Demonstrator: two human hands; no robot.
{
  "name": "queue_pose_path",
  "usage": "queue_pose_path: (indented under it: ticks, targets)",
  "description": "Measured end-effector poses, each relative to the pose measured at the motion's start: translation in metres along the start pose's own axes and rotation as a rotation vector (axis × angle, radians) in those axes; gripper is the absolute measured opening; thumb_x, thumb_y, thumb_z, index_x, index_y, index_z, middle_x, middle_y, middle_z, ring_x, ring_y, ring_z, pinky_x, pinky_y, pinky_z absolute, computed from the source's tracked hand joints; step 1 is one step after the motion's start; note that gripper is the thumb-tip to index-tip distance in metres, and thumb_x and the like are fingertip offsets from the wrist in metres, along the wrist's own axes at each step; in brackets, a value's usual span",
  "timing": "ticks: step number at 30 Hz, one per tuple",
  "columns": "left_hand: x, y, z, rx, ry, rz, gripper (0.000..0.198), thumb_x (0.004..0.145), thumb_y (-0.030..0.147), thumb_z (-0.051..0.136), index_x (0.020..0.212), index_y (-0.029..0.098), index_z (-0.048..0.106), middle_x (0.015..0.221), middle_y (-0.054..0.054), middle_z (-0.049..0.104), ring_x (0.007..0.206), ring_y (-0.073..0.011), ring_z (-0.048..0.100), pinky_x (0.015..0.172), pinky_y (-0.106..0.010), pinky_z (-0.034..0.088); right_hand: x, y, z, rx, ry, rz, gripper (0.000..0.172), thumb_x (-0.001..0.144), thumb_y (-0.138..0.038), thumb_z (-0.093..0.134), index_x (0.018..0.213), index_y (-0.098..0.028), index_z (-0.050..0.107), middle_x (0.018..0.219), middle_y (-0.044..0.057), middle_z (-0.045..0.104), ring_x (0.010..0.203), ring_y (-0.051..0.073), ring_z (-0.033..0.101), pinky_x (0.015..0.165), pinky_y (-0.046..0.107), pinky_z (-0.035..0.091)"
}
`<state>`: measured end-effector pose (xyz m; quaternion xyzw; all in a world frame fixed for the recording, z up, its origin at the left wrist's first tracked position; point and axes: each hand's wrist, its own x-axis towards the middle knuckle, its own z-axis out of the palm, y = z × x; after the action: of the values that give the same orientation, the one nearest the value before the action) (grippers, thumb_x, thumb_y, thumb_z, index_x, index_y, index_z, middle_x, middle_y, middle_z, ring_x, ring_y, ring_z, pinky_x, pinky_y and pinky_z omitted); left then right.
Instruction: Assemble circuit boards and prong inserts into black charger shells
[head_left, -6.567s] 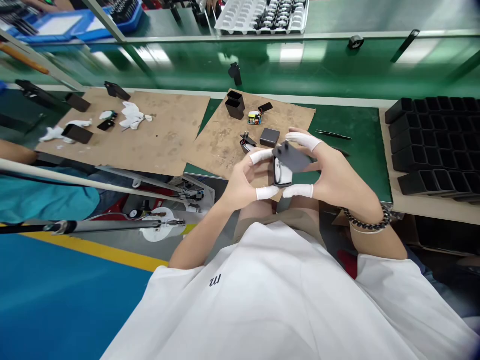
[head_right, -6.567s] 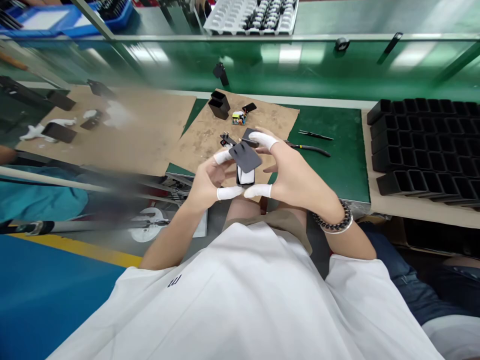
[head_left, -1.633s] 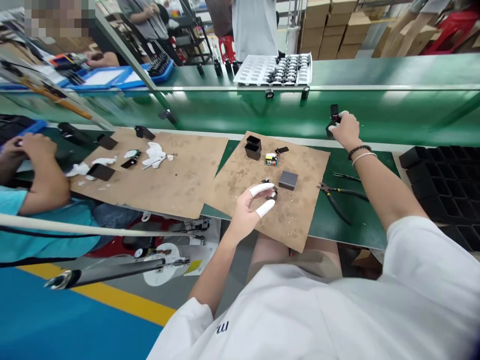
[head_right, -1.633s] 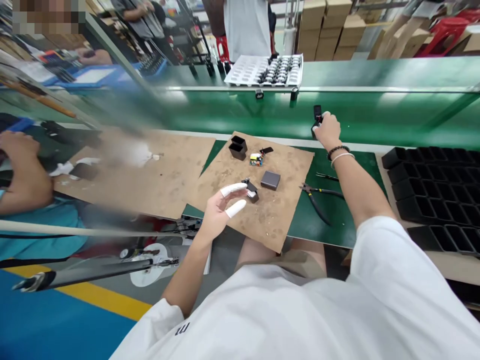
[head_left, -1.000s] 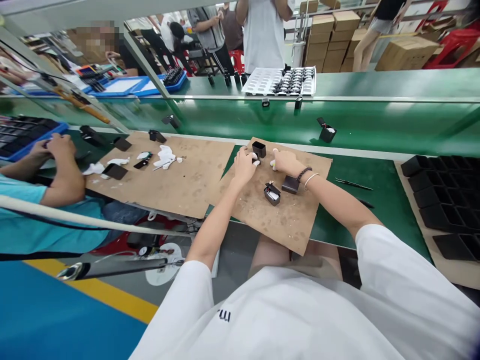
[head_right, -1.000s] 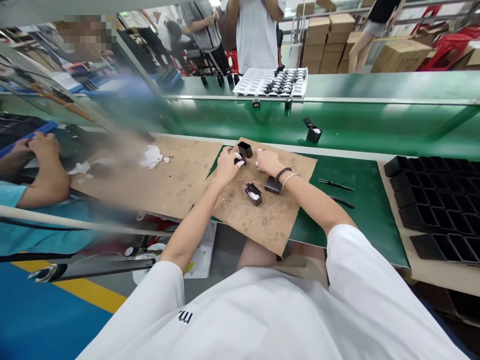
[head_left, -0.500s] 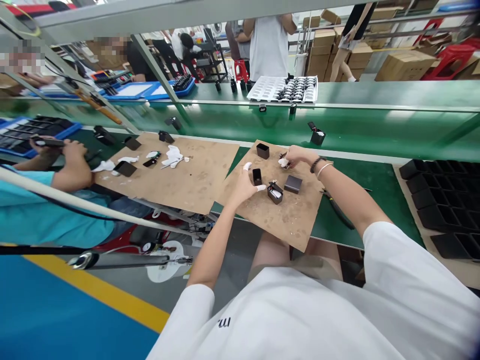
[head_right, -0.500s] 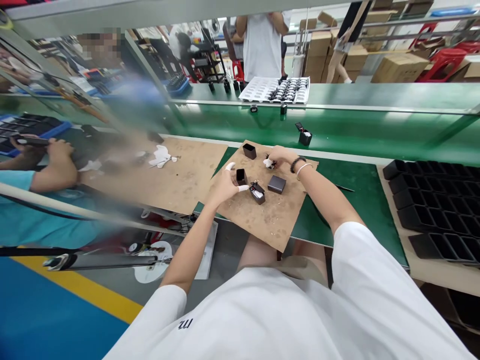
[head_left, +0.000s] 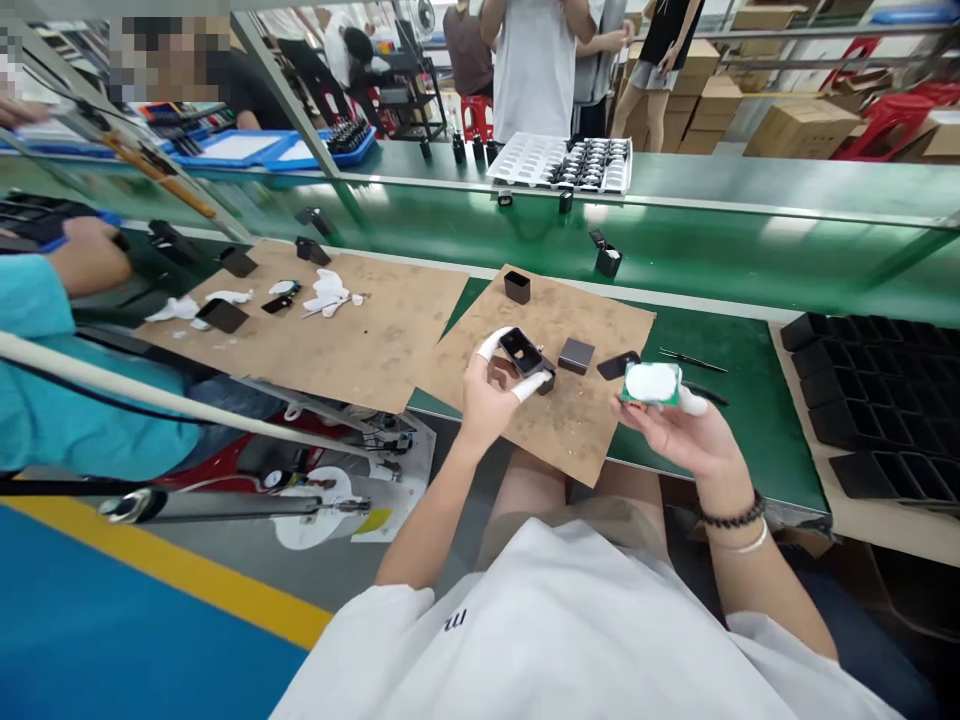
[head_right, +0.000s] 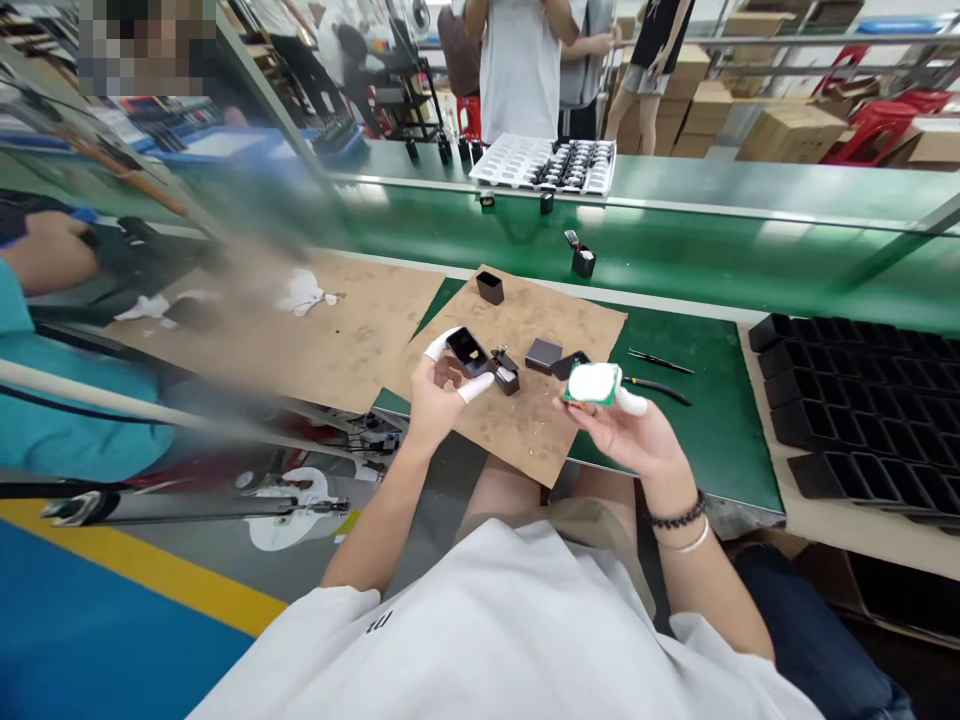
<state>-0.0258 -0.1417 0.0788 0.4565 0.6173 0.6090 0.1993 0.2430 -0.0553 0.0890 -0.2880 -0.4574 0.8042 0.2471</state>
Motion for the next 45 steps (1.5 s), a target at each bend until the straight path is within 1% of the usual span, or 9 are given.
queue_pose_path:
  ticks: [4, 7, 10, 13, 15, 22, 30, 35, 45]
  targets:
    - [-0.04, 0.041, 0.008, -0.013, -0.083, 0.073, 0.065, 0.074, 0.032, 0.087, 0.134, 0.026, 0.063, 0.102, -0.004, 0.066, 0.073, -0.0133, 0.06, 0.064, -0.026, 0.053, -0.028, 0.017, 0.02, 0.021, -0.013, -0.059, 0.039, 0.074, -0.05, 0.071, 0.106, -0.028, 0.071, 0.112, 0.008, 0.079, 0.105, 0.03, 0.077, 0.103, 0.057, 0.058]
    - [-0.057, 0.064, 0.01, -0.001, -0.153, 0.123, 0.064, 0.072, 0.027, 0.089, 0.131, 0.027, 0.066, 0.105, -0.004, 0.063, 0.071, -0.0108, 0.057, 0.064, -0.025, 0.053, -0.029, 0.01, 0.045, -0.035, 0.092, -0.314, 0.052, 0.061, -0.05, 0.087, 0.107, -0.031, 0.07, 0.116, 0.005, 0.078, 0.111, 0.033, 0.074, 0.1, 0.057, 0.06]
    - [-0.065, 0.081, 0.01, 0.009, -0.181, 0.171, 0.063, 0.071, 0.027, 0.09, 0.13, 0.027, 0.067, 0.101, -0.003, 0.06, 0.069, -0.0104, 0.055, 0.062, -0.025, 0.052, -0.025, -0.004, 0.066, -0.09, 0.184, -0.553, 0.062, 0.049, -0.047, 0.1, 0.101, -0.033, 0.07, 0.106, 0.003, 0.079, 0.114, 0.034, 0.073, 0.102, 0.053, 0.061]
    - [-0.068, 0.09, 0.01, 0.015, -0.197, 0.237, 0.063, 0.072, 0.027, 0.089, 0.131, 0.028, 0.067, 0.097, -0.001, 0.058, 0.068, -0.0098, 0.053, 0.062, -0.025, 0.051, -0.023, -0.012, 0.079, -0.161, 0.116, -0.68, 0.049, 0.059, -0.053, 0.096, 0.096, -0.031, 0.073, 0.107, 0.005, 0.079, 0.118, 0.034, 0.071, 0.107, 0.053, 0.057]
    - [-0.068, 0.093, 0.01, 0.04, -0.2, 0.275, 0.064, 0.072, 0.025, 0.089, 0.132, 0.029, 0.067, 0.097, -0.001, 0.058, 0.068, -0.01, 0.052, 0.063, -0.025, 0.051, -0.024, -0.013, 0.082, -0.216, 0.071, -0.691, 0.042, 0.064, -0.051, 0.094, 0.095, -0.03, 0.074, 0.112, 0.006, 0.078, 0.125, 0.035, 0.068, 0.112, 0.056, 0.054]
    - [-0.068, 0.096, 0.01, 0.065, -0.24, 0.34, 0.062, 0.076, 0.027, 0.086, 0.135, 0.028, 0.066, 0.099, -0.002, 0.06, 0.07, -0.0112, 0.052, 0.064, -0.025, 0.051, -0.031, -0.012, 0.077, -0.239, 0.053, -0.689, 0.039, 0.06, -0.043, 0.098, 0.089, -0.03, 0.076, 0.108, 0.005, 0.079, 0.127, 0.037, 0.067, 0.113, 0.056, 0.052]
    - [-0.068, 0.095, 0.01, 0.026, -0.316, 0.335, 0.064, 0.074, 0.02, 0.087, 0.134, 0.028, 0.067, 0.105, -0.003, 0.063, 0.076, -0.0114, 0.056, 0.067, -0.024, 0.05, -0.04, -0.015, 0.078, -0.248, 0.055, -0.625, 0.045, 0.058, -0.048, 0.099, 0.094, -0.032, 0.078, 0.113, 0.005, 0.079, 0.127, 0.036, 0.066, 0.112, 0.055, 0.054]
    - [-0.067, 0.091, 0.01, 0.024, -0.328, 0.357, 0.066, 0.072, 0.025, 0.09, 0.134, 0.028, 0.067, 0.103, -0.003, 0.064, 0.073, -0.0109, 0.054, 0.066, -0.025, 0.051, -0.04, -0.013, 0.076, -0.253, 0.07, -0.589, 0.047, 0.052, -0.044, 0.102, 0.088, -0.027, 0.077, 0.114, 0.007, 0.078, 0.123, 0.036, 0.069, 0.109, 0.054, 0.057]
    - [-0.067, 0.086, 0.01, 0.021, -0.328, 0.357, 0.065, 0.071, 0.027, 0.092, 0.131, 0.028, 0.068, 0.104, -0.003, 0.066, 0.072, -0.0107, 0.055, 0.067, -0.026, 0.053, -0.045, -0.007, 0.077, -0.239, 0.052, -0.582, 0.042, 0.061, -0.031, 0.099, 0.097, -0.034, 0.077, 0.116, 0.002, 0.077, 0.123, 0.033, 0.069, 0.109, 0.053, 0.057]
